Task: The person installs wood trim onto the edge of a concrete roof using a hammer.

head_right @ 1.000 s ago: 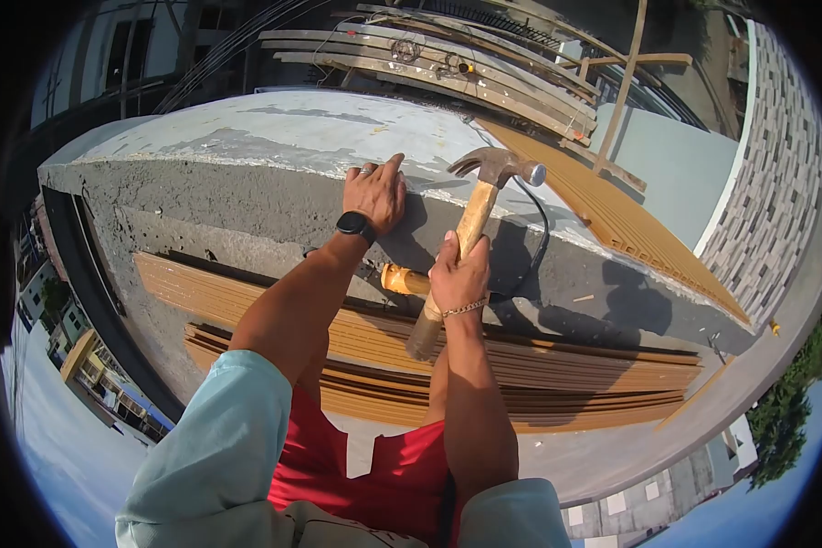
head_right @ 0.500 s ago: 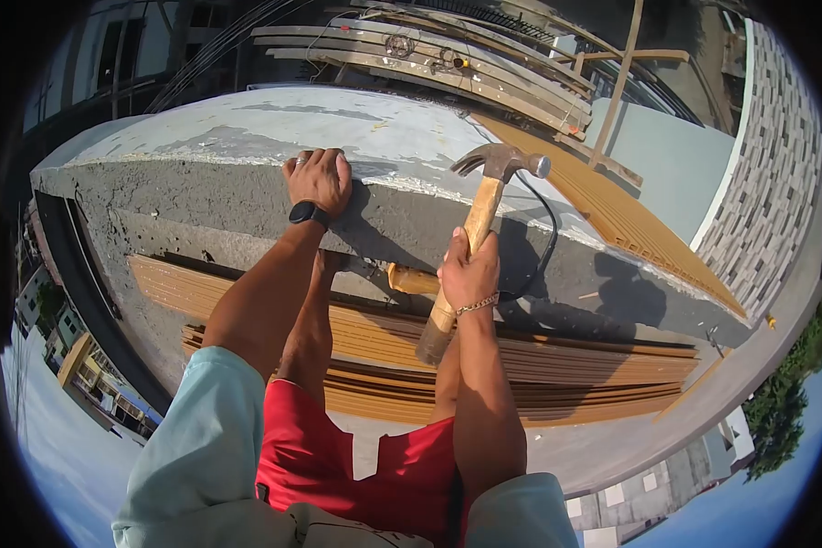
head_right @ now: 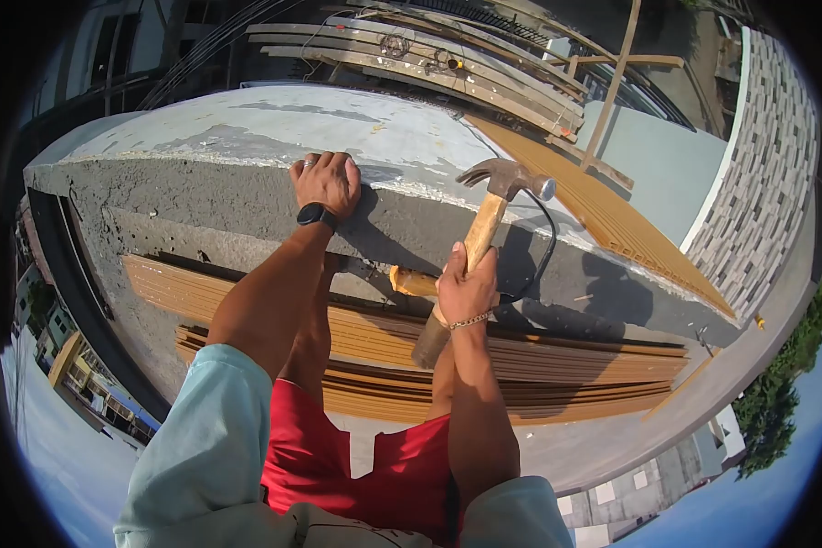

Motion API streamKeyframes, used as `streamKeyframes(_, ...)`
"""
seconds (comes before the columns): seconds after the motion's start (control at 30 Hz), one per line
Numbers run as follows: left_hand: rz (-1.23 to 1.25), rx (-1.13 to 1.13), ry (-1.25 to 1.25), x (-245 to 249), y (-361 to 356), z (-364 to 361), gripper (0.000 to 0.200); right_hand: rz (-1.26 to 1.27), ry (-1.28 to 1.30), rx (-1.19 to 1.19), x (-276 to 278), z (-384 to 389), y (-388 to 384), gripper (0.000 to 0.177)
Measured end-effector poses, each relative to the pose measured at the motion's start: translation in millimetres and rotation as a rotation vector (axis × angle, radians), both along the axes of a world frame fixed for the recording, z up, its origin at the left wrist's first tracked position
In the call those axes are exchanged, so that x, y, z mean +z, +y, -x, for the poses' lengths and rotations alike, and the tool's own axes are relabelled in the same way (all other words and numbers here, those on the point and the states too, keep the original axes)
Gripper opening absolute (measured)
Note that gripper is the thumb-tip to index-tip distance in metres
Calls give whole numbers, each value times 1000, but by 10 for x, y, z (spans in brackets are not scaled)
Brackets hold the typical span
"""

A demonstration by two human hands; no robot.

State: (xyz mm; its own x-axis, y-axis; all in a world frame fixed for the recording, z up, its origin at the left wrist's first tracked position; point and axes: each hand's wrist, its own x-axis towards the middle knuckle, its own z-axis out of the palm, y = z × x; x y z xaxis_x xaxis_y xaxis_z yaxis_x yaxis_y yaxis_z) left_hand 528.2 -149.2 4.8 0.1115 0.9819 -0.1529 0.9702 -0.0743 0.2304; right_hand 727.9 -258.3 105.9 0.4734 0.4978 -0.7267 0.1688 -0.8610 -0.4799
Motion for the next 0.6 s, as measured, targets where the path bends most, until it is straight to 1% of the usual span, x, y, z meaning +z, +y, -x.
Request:
streamKeyframes(0.03, 15, -7, -15, 31, -34, 4, 23, -168, -155, -10, -70, 45, -167, 27)
streamKeyframes(0.07, 35, -13, -4, 58, -23, -2, 23, -258, -213, 78, -186, 49, -288, 27)
streamKeyframes(0.1, 32, -19, -8, 53, -28, -3, 23, -259, -217, 71, -173, 30, -221, 27)
streamKeyframes(0.17, 64, -15, 33, 20, -32, -9, 23, 94, 101, -10, -28, -31, 55, 26)
streamKeyframes(0.2, 50, -8, 38, 13, 35, -15, 23, 66, 186, -131, 80, -4, 158, 26)
streamKeyframes(0.23, 17, -4, 12, 25, 30, -22, 23, 69, 196, -122, -1, 43, 87, 26)
streamKeyframes(0.27, -4, -4, -15, 52, -35, -7, 23, -105, 9, -48, -104, 92, -80, 25)
streamKeyframes(0.3, 8, -7, -11, 67, -80, 20, 23, -282, -185, 20, -80, 153, -120, 24)
streamKeyframes(0.33, 32, -11, 3, 68, -73, 11, 23, -373, -419, 292, -55, 155, -120, 23)
streamKeyframes(0.37, 46, -10, 12, 58, -30, -18, 22, -377, -432, 288, -30, 82, -69, 23)
streamKeyframes(0.43, 48, -7, 15, 21, 15, -11, 22, 88, 189, -83, 140, 7, 219, 23)
streamKeyframes(0.47, 34, -5, -3, 24, 15, -7, 23, 12, 163, -123, 158, 52, 225, 24)
streamKeyframes(0.5, 32, -4, -20, 46, -29, -6, 23, 23, 168, -116, 66, 66, 119, 24)
streamKeyframes(0.57, 28, -33, 10, 61, -54, 7, 23, -239, -191, 116, -242, 84, -207, 22)
streamKeyframes(0.6, 53, -22, 6, 45, -46, 15, 23, -112, -245, 314, -299, 36, -244, 22)
